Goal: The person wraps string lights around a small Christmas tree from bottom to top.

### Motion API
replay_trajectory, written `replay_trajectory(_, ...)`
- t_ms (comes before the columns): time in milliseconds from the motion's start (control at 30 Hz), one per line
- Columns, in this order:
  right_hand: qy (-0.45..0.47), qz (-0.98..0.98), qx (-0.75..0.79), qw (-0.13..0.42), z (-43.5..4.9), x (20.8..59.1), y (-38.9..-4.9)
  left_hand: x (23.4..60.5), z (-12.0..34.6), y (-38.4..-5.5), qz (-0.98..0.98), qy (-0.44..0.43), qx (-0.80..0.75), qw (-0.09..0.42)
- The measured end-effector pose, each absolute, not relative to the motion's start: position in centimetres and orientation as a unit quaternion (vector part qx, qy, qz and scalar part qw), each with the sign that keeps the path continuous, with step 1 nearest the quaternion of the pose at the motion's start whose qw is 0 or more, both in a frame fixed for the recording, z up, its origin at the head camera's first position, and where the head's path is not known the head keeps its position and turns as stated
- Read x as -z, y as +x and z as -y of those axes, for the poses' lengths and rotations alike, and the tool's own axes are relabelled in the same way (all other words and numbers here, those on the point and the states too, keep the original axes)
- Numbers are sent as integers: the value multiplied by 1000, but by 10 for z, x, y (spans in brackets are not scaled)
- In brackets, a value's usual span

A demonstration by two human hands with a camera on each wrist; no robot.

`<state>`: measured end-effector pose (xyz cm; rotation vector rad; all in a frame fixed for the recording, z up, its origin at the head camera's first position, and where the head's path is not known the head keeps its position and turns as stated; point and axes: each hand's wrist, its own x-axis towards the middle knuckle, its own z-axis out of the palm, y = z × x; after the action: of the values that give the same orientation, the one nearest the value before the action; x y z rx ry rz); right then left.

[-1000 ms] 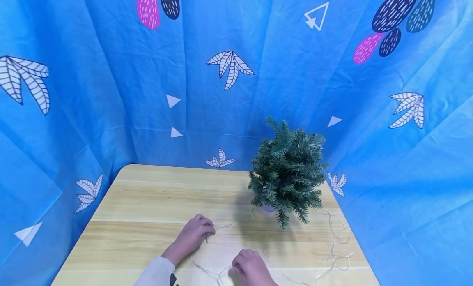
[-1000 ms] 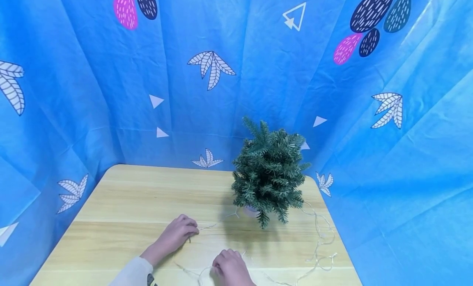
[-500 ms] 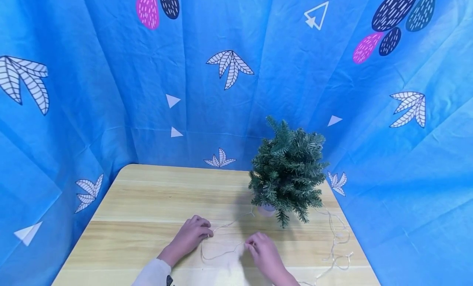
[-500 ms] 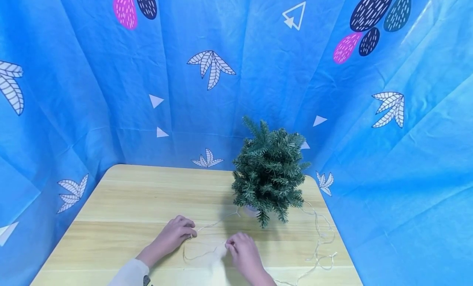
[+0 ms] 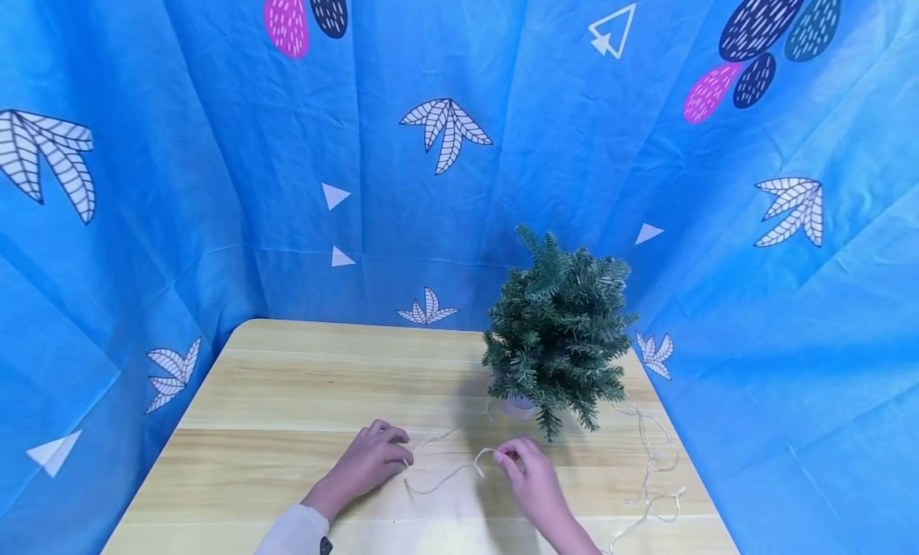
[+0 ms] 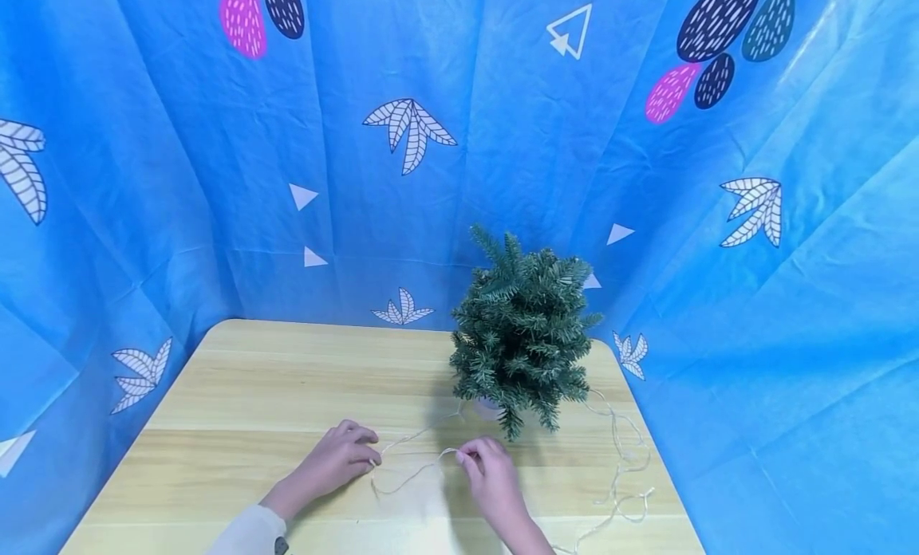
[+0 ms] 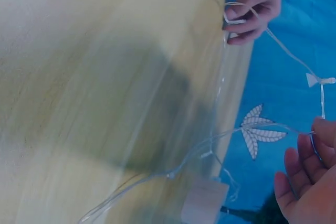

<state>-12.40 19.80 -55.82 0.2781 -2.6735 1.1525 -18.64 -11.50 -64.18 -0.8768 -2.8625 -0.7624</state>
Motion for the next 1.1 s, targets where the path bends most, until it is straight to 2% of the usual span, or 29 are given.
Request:
replay_trajectory(267,23,861,-503,74,-203,538,-118,644,118,-188,930,-280,238,31)
replay_trajectory(533,-28,843,-532,69,-206,517,-103,640,121,-188,932,-268,243,34)
replay_trajectory(833,-53,828,-550,96,-206,491,-82,630,114,-188,930,-257,260,41)
replay_trajectory(1100,-86,822,-546,133,-217,461,-76,619,109,-189,924,-256,280,47)
